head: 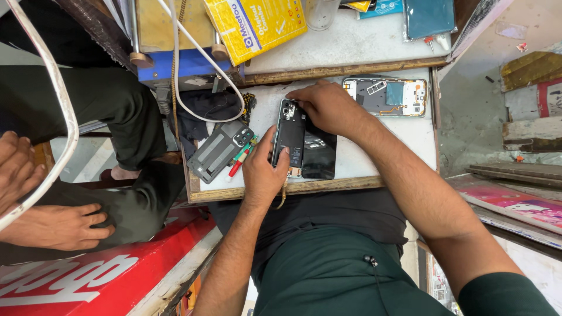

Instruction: The person cleans the back of a smartphone with a green cloth, then removes the back cover to expose the internal components. They use a red-handled screwdriver to unscrew and remove a metal bracket, then connect a charging cable to the motherboard.

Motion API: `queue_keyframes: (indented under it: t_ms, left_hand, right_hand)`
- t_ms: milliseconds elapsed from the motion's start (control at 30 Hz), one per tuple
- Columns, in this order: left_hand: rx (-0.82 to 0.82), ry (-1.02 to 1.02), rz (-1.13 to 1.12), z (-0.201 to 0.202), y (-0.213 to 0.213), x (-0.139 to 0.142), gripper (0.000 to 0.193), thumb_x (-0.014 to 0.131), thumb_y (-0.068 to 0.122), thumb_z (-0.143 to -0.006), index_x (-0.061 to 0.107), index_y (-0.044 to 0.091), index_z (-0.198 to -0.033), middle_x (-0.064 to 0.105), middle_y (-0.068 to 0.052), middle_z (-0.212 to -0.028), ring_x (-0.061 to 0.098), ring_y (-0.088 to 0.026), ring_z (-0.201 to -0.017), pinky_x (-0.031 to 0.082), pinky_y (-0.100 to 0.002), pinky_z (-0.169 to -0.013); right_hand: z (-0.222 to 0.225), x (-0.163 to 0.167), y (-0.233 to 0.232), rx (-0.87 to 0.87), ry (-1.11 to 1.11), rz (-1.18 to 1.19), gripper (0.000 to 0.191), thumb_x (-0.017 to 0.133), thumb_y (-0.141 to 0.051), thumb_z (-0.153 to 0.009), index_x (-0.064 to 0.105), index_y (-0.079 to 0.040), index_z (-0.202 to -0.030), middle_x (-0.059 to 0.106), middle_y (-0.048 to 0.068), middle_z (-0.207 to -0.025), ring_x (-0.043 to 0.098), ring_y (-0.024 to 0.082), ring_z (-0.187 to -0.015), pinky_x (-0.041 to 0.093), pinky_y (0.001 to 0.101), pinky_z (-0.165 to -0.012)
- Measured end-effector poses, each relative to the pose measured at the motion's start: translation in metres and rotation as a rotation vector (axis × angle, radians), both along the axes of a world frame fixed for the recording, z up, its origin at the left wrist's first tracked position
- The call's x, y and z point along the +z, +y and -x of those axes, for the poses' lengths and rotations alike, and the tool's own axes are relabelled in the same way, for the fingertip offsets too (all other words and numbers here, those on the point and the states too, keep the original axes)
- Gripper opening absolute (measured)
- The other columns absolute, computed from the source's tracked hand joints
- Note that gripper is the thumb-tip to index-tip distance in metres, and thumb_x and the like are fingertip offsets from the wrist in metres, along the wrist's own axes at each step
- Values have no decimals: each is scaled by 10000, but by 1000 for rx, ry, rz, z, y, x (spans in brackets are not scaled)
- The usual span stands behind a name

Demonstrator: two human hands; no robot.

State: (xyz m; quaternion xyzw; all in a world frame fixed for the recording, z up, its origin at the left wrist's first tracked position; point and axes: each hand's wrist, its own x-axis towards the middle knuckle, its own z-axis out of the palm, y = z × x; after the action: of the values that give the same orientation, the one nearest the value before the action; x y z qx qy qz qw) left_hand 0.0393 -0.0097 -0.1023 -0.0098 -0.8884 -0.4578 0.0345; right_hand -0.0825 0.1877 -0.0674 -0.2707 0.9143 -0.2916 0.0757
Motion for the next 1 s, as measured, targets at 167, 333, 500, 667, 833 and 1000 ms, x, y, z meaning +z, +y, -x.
queue_keyframes:
  t_ms: [167, 333, 500, 667, 833, 1000]
  left_hand:
    - [-30, 118, 50, 0, 0, -2, 566, 738, 143, -918, 548, 30, -1439, 711, -218, -1236, 729, -327, -1123, 601, -410, -922]
    - [-40, 27, 119, 1, 2, 5, 576, 717, 165, -922, 526, 27, -1448, 710, -224, -1196, 727, -350, -1085, 596, -425, -873]
    - [-34, -41, 188, 2, 6, 17, 576, 699, 175, -929, 517, 27, -1455, 705, -230, -1117, 719, -378, -1009, 585, -446, -821]
    - [-41, -100, 217, 2, 6, 22, 571, 685, 174, -944, 499, 28, -1463, 694, -233, -1096, 714, -382, -1004, 580, -454, -834]
    - [-54, -59, 182, 4, 5, 21, 586, 678, 166, -931, 480, 18, -1462, 682, -238, -1113, 714, -375, -1007, 586, -457, -807]
    - [-27, -74, 226, -1, 9, 17, 566, 677, 184, -955, 483, 21, -1461, 670, -216, -1050, 711, -354, -949, 587, -453, -779]
  right_hand:
    - [-5, 5, 12, 13, 27, 15, 362, 617, -26, -894, 738, -105, -1226, 758, 119, -1153, 672, 362, -1033, 528, 480, -940]
    - [-11, 11, 17, -7, 14, -22, 384, 606, 0, -875, 731, -94, -1226, 756, 122, -1139, 683, 351, -1058, 533, 480, -931]
    - [-13, 17, 22, 6, 34, -28, 375, 608, -9, -877, 728, -96, -1222, 755, 121, -1141, 695, 338, -1059, 545, 469, -951]
    - [-21, 17, 24, -27, 44, -89, 356, 610, -47, -907, 730, -124, -1233, 769, 110, -1079, 701, 334, -1020, 507, 498, -902]
    - [-17, 19, 21, -60, 32, -250, 311, 613, -125, -954, 735, -171, -1236, 776, 68, -1026, 718, 284, -971, 478, 503, -892]
    - [-15, 23, 20, -82, 37, -305, 266, 661, -224, -960, 739, -173, -1209, 769, 72, -1021, 715, 289, -957, 473, 515, -864]
